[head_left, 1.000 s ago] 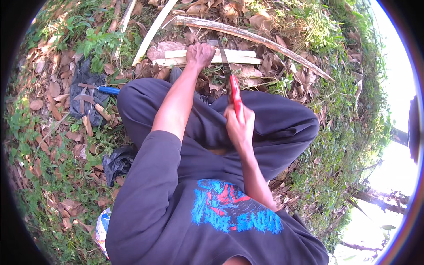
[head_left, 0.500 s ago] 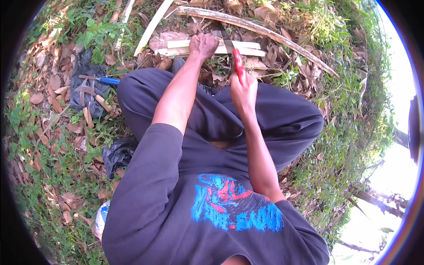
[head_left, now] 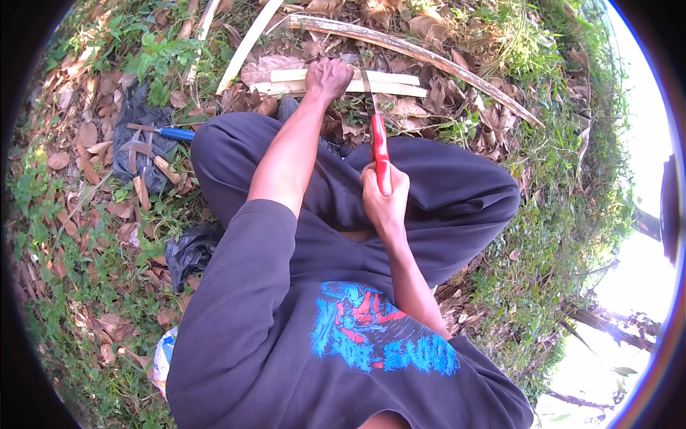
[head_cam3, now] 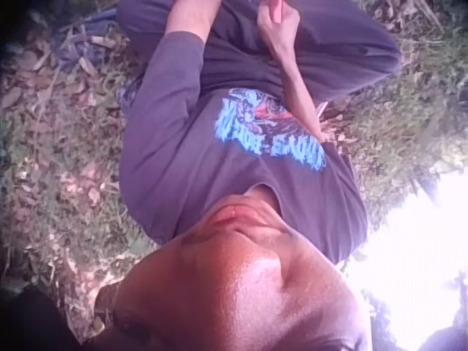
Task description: The person sits on the ground and uses a red-handled knife to split a piece of light-colored wood into smaller strips. They hold the wood with their left hand and strike it with the knife in their right hand, repeating the action to create multiple thin pieces.
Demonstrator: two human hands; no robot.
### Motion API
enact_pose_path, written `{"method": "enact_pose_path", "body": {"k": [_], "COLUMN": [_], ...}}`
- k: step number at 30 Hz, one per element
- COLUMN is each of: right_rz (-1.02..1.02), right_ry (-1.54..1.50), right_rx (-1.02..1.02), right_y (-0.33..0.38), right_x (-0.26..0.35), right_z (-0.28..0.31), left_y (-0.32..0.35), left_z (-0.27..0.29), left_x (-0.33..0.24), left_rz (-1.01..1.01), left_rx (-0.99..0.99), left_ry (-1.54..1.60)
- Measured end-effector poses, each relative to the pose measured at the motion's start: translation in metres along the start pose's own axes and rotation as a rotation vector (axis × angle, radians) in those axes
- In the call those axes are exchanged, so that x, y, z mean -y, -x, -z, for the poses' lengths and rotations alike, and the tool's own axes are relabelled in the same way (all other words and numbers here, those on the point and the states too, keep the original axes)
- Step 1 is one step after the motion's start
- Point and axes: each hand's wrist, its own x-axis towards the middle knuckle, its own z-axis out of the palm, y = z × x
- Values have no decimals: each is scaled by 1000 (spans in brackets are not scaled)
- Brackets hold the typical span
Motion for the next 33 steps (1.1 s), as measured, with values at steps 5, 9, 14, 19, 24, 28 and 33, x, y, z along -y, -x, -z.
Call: {"method": "enact_pose_path", "body": {"k": [5, 9, 14, 19, 24, 28, 33], "right_rz": [-58, 1, -62, -130, -135, -127, -128], "right_ry": [225, 44, 248, 83, 3, 91, -24], "right_rx": [4, -23, 55, -44, 9, -59, 49], "right_y": [-61, -4, -42, -42, 0, -55, 18], "right_x": [3, -4, 5, -12, 2, -19, -5], "right_z": [-7, 0, -17, 6, 3, 6, 13], "left_y": [-9, -7, -6, -5, -11, -14, -5], "left_z": [3, -6, -45, 11, 3, 11, -31], "left_x": [0, 1, 29, -13, -8, -22, 17], "left_rz": [-184, -71, -122, -145, 52, -106, -128], "left_rx": [4, 76, 19, 82, 238, 237, 62], "left_ry": [-49, -14, -48, -2, 63, -38, -22]}}
